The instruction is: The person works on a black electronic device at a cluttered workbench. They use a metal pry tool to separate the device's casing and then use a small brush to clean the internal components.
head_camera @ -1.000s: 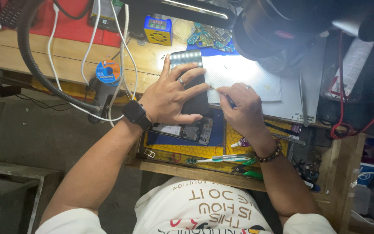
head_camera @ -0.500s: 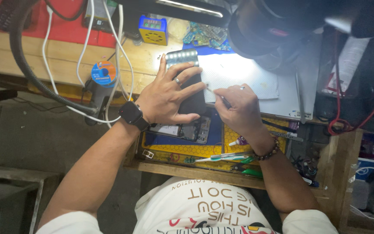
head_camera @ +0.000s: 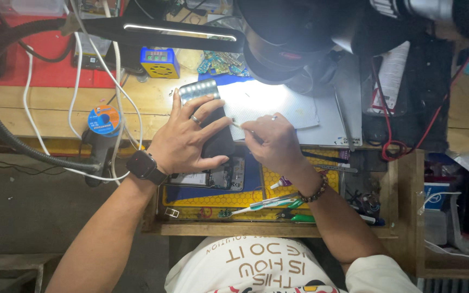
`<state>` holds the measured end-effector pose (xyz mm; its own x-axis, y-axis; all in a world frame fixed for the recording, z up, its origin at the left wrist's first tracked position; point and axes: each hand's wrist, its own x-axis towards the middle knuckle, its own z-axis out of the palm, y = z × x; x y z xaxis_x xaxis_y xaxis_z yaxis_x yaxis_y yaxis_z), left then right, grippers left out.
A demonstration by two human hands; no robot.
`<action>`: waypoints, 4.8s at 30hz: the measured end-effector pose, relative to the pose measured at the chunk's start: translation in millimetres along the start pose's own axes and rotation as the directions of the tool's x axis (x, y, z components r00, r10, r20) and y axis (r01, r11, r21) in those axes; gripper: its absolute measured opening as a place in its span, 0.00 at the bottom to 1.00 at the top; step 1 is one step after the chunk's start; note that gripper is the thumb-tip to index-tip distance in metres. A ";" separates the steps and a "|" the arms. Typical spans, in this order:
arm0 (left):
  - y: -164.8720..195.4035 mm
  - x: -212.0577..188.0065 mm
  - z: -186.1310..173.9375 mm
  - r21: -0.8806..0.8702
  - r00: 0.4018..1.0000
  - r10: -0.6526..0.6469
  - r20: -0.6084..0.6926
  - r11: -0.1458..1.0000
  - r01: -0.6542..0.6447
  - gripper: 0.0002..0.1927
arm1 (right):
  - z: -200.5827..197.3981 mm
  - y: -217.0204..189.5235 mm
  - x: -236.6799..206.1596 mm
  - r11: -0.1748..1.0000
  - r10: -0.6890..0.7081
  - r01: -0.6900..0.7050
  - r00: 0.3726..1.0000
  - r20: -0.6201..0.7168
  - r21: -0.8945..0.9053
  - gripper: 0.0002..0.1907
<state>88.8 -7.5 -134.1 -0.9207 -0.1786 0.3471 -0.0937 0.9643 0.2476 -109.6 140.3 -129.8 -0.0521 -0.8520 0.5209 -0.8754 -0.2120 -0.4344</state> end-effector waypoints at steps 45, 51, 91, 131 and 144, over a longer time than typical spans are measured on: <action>-1.8 -1.8 1.3 0.014 1.000 -0.015 0.019 1.000 0.015 0.40 | 1.6 -0.8 0.5 1.000 0.005 -0.005 1.000 0.009 0.004 0.06; -2.5 -1.8 2.4 0.027 1.000 -0.009 0.023 1.000 0.008 0.39 | 1.4 -1.7 0.6 1.000 -0.005 0.005 1.000 0.010 -0.021 0.06; -0.6 -2.0 3.0 -0.007 1.000 -0.018 0.014 1.000 0.018 0.38 | -1.0 -2.1 -0.3 0.999 0.031 -0.032 0.999 0.020 0.030 0.05; -9.8 -10.0 6.9 -0.023 0.999 0.011 -0.042 1.000 -0.012 0.40 | 6.6 -6.8 2.0 0.999 -0.015 0.014 1.000 -0.026 -0.030 0.04; -9.0 -9.0 9.9 0.005 1.000 -0.015 0.002 1.000 0.015 0.39 | 2.5 -15.9 4.4 0.956 -0.130 0.137 0.990 0.044 -0.261 0.02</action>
<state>94.1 -12.6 -148.4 -0.9201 -0.1922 0.3414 -0.1089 0.9625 0.2486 -94.7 138.7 -122.4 0.0835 -0.8372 0.5405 -0.9690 -0.1947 -0.1519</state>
